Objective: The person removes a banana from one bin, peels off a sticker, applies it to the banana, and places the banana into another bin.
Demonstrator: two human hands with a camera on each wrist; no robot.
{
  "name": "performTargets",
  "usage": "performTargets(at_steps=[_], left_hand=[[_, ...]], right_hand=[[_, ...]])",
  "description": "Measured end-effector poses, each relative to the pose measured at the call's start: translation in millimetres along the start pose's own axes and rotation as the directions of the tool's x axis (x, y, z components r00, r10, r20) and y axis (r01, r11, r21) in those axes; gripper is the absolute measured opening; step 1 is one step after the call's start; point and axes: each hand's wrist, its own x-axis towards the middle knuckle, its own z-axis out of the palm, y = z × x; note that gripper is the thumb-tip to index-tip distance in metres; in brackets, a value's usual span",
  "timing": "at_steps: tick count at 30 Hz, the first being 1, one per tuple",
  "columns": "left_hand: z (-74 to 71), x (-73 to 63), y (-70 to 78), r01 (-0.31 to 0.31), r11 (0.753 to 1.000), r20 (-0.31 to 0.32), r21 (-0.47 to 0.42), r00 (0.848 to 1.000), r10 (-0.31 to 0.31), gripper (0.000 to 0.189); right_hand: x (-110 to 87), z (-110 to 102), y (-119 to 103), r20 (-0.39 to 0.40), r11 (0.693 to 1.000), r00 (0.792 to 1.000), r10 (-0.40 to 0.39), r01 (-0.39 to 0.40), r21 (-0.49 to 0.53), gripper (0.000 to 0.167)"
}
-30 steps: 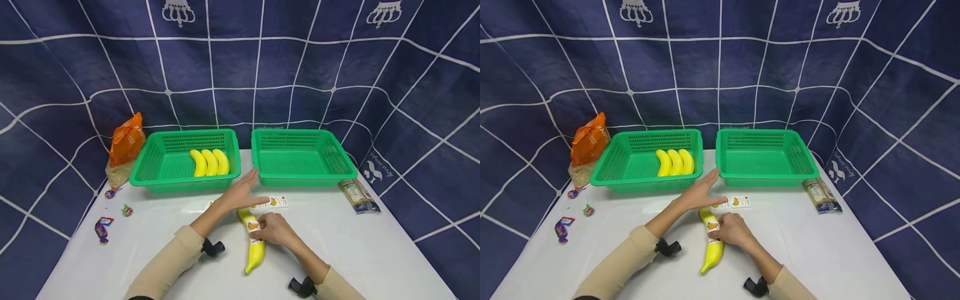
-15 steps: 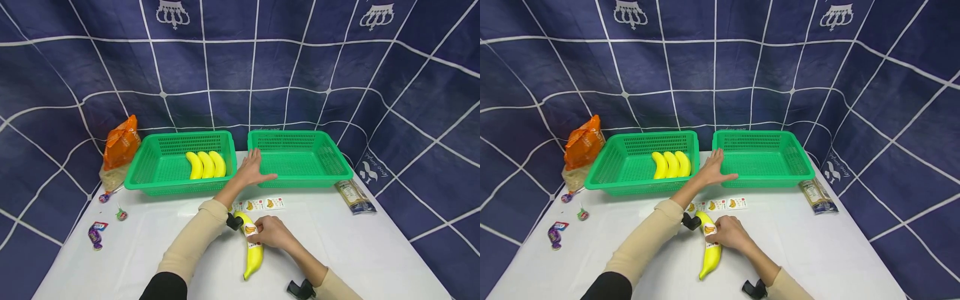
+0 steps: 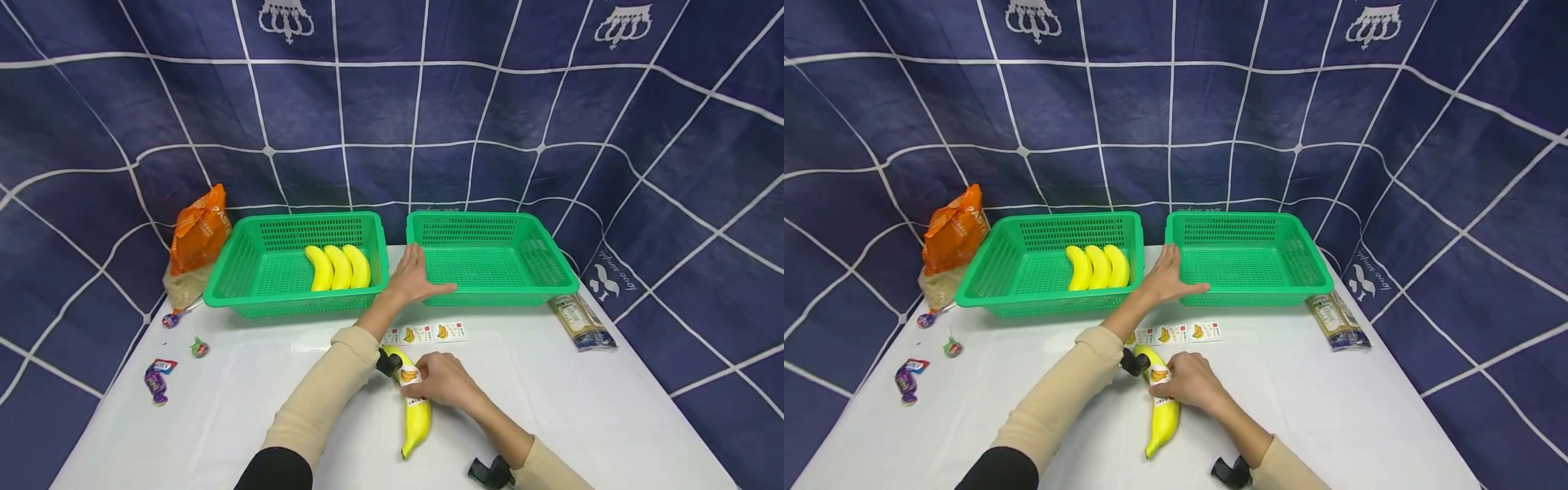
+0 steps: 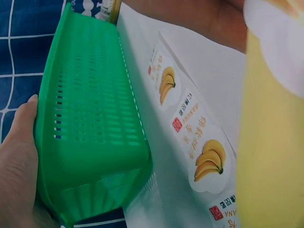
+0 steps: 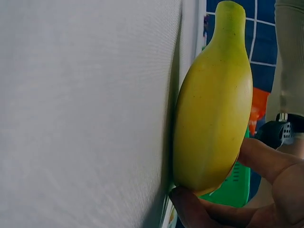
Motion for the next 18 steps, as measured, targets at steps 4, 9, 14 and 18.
performTargets(at_steps=[4, 9, 14, 18], left_hand=[[1.0, 0.5, 1.5, 0.009, 1.0, -0.017, 0.019, 1.0, -0.009, 0.123], [1.6, 0.2, 2.4, 0.024, 1.0, -0.038, 0.007, 0.999, -0.023, 0.124], [7.8, -4.1, -0.1, 0.032, 0.986, -0.087, -0.163, 0.995, -0.046, 0.127], [15.0, -6.2, -2.6, 0.028, 0.947, -0.121, -0.321, 0.99, -0.07, 0.128]], right_hand=[[1.3, -3.5, 0.8, 0.014, 1.0, 1.0, 0.012, -0.012, 0.005, 0.038], [2.5, -14.9, 3.7, 0.024, 0.999, 0.999, 0.043, -0.043, -0.006, 0.041], [2.0, -38.0, 5.9, -0.002, 0.994, 0.994, 0.11, -0.11, -0.028, 0.045], [-1.4, -63.4, 6.7, -0.016, 0.986, 0.989, 0.149, -0.15, -0.067, 0.045]])
